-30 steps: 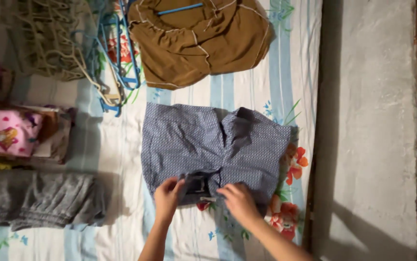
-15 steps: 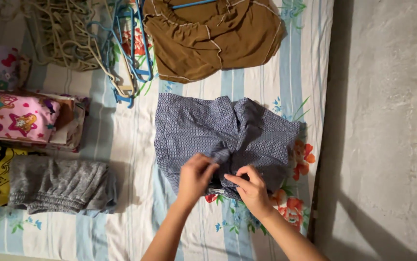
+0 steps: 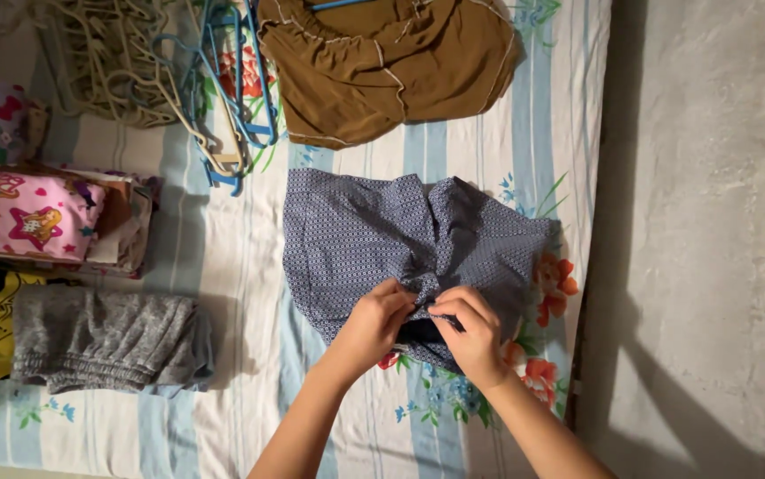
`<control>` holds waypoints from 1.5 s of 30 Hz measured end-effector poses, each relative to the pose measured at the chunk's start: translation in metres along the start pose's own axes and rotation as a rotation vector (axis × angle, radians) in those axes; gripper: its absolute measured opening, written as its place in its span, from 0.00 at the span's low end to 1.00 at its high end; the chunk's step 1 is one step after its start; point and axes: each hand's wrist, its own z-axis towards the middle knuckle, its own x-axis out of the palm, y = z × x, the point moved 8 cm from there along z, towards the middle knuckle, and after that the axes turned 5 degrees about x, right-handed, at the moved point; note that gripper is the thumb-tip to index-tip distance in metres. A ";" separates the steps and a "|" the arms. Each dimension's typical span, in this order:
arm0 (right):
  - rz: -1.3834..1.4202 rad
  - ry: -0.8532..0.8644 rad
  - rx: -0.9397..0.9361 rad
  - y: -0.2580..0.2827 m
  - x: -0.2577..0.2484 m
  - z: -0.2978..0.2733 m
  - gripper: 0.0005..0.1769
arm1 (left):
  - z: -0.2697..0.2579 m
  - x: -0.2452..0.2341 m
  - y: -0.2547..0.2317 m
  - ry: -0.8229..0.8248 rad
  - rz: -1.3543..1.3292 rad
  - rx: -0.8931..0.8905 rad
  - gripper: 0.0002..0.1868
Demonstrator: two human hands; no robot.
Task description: Folding various items of clothing such as shorts and shirts on a bed.
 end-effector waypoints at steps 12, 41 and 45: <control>0.034 0.159 0.146 -0.017 -0.001 0.021 0.12 | 0.005 -0.006 -0.020 0.045 0.269 0.220 0.19; 0.015 0.229 0.154 -0.014 -0.003 0.030 0.09 | 0.004 0.003 -0.018 -0.010 0.167 0.102 0.04; 0.014 0.282 0.170 -0.022 -0.001 0.033 0.08 | -0.001 0.005 -0.009 -0.076 0.261 0.096 0.07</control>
